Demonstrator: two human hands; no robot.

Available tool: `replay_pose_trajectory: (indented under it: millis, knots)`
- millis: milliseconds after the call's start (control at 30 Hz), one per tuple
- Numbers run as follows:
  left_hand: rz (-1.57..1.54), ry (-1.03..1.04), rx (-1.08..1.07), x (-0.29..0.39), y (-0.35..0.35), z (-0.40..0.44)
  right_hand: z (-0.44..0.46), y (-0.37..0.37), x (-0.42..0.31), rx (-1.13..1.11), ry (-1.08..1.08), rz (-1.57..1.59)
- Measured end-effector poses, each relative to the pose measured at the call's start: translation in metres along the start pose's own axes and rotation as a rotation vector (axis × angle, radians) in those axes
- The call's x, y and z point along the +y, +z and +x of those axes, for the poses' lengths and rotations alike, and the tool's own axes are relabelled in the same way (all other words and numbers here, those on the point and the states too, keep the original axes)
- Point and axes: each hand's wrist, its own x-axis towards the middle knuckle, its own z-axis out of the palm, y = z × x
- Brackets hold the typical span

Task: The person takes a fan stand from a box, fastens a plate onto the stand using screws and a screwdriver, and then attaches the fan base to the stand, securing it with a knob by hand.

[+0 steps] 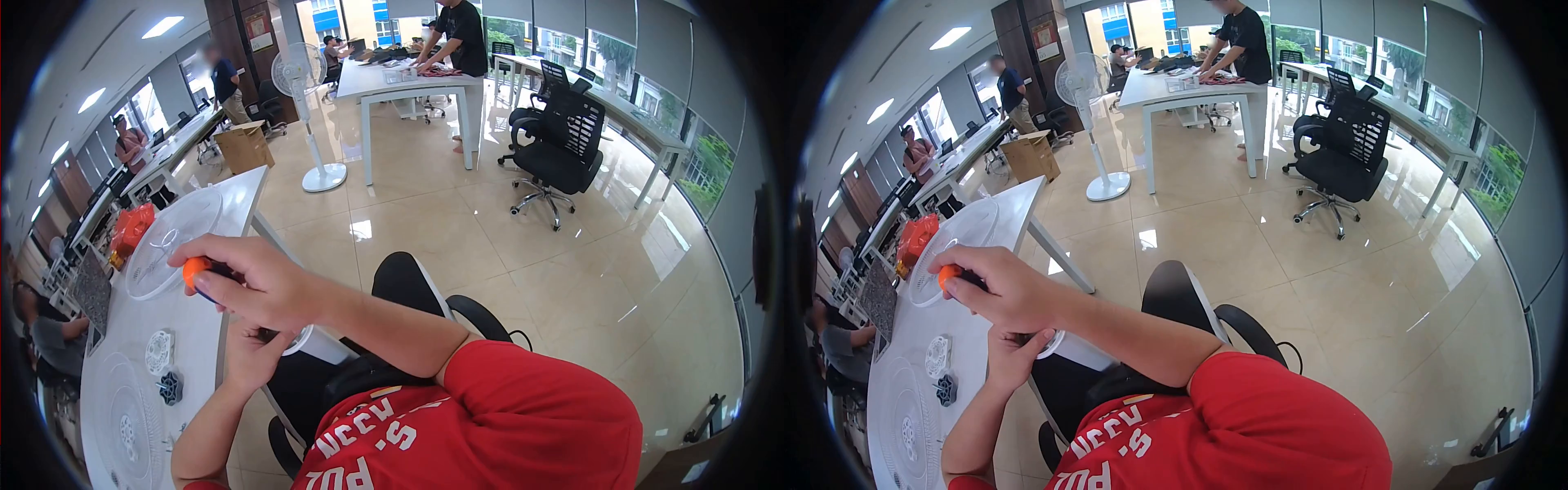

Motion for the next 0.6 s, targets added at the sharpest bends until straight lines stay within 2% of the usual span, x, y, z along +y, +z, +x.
replay_pose_trajectory:
  millis: [33,100,233,300,333,400,467,533,600]
  knots:
    - [0.005,0.028,0.022,0.003,0.003,0.001,0.002,-0.001,0.003,-0.003,0.001,0.004]
    - [0.032,0.086,0.029,0.005,0.007,0.001,0.007,-0.002,0.011,0.024,-0.184,-0.131]
    - [0.093,0.184,0.039,-0.006,0.005,-0.002,0.012,-0.003,0.009,0.050,-0.176,-0.163]
    - [0.128,0.155,0.044,-0.010,0.002,-0.003,0.014,0.002,0.002,-0.016,0.067,0.096]
    - [0.160,0.130,0.044,-0.010,0.001,-0.002,0.015,0.006,0.005,-0.016,0.067,0.100]
    - [0.102,0.093,0.022,0.001,0.003,-0.001,0.015,0.013,0.013,0.090,-0.145,-0.179]
    - [0.040,0.056,-0.002,0.002,0.003,0.000,0.013,0.011,0.016,0.071,-0.149,-0.163]
    - [0.108,0.081,-0.019,-0.006,-0.003,0.000,0.009,0.009,0.013,0.048,-0.154,-0.144]
    - [0.072,0.052,-0.009,-0.011,-0.005,0.000,0.005,0.004,-0.002,0.065,-0.029,-0.141]
